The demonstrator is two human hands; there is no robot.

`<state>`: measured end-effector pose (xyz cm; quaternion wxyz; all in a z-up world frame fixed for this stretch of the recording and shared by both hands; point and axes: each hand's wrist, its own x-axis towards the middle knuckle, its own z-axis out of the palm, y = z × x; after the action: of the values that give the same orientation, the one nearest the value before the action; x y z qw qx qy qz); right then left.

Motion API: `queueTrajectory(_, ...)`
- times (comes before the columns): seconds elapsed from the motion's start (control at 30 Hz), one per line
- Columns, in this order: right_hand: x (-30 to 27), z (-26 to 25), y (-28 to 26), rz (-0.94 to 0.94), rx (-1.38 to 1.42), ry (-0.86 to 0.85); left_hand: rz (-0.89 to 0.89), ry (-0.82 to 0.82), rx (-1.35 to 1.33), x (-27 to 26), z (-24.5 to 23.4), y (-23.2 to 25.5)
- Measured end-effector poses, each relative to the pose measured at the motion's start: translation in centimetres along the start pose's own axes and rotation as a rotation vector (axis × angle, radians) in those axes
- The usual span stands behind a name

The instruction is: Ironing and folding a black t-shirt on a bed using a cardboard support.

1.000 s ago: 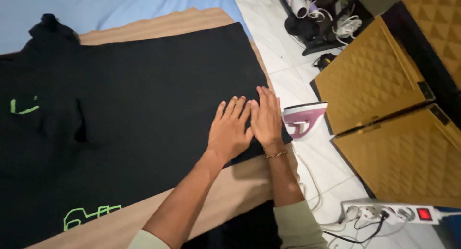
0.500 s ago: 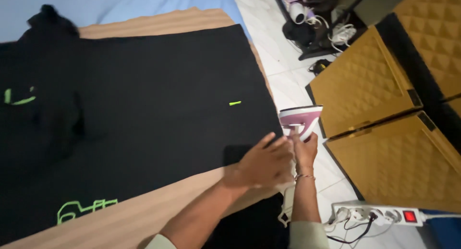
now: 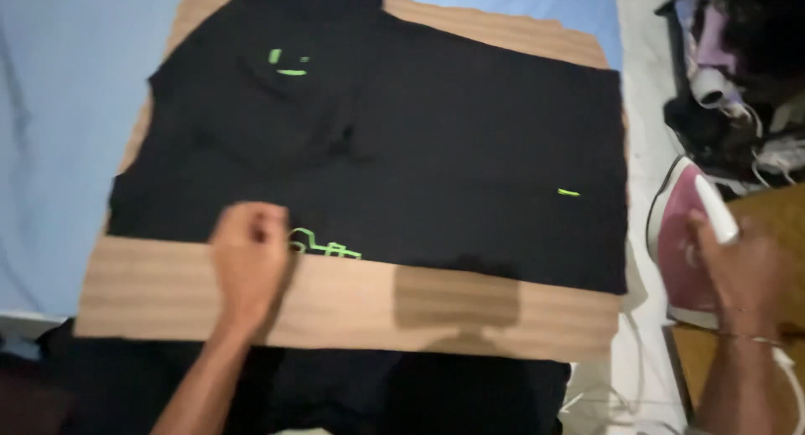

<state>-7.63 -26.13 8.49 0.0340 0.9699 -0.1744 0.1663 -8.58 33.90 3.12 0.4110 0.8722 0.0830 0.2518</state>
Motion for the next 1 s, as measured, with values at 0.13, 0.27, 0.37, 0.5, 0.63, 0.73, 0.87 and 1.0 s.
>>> queueTrajectory(0.13, 0.3, -8.6, -14.8, -0.062, 0.172, -0.132, -0.202, 0.134, 0.198, 0.5, -5.5, -6.8)
queueTrajectory(0.27, -0.9, -8.5, -25.9, -0.383, 0.041, -0.224, -0.321, 0.208, 0.13, 1.0, -7.4, -10.1)
queueTrajectory(0.37, -3.2, -8.7, -34.1, -0.583, 0.036, -0.294, -0.418, 0.197, 0.092, 2.1, -8.2, -9.4)
queueTrajectory(0.5, -7.2, -7.3, -40.3, -0.811, 0.041, -0.346, -0.443, 0.203, 0.095, 2.3, -7.9, -9.2)
queueTrajectory(0.63, -7.2, -6.5, -40.6, -0.864, 0.014, -0.348, -0.188, 0.269, 0.288, 1.6, -5.2, -6.7)
queueTrajectory(0.73, -6.0, -6.3, -40.4, -0.806, 0.013, -0.331, 0.153, 0.068, 0.221, 2.7, -1.6, -4.2)
queueTrajectory(0.87, -3.6, -5.7, -40.1, -0.662, -0.051, -0.316, 0.364, -0.264, 0.081, 4.2, 1.8, -3.7)
queueTrajectory(1.0, -1.2, -4.9, -38.9, -0.561, -0.033, -0.359, 0.381, -0.364, 0.229, 3.9, 2.5, -4.4)
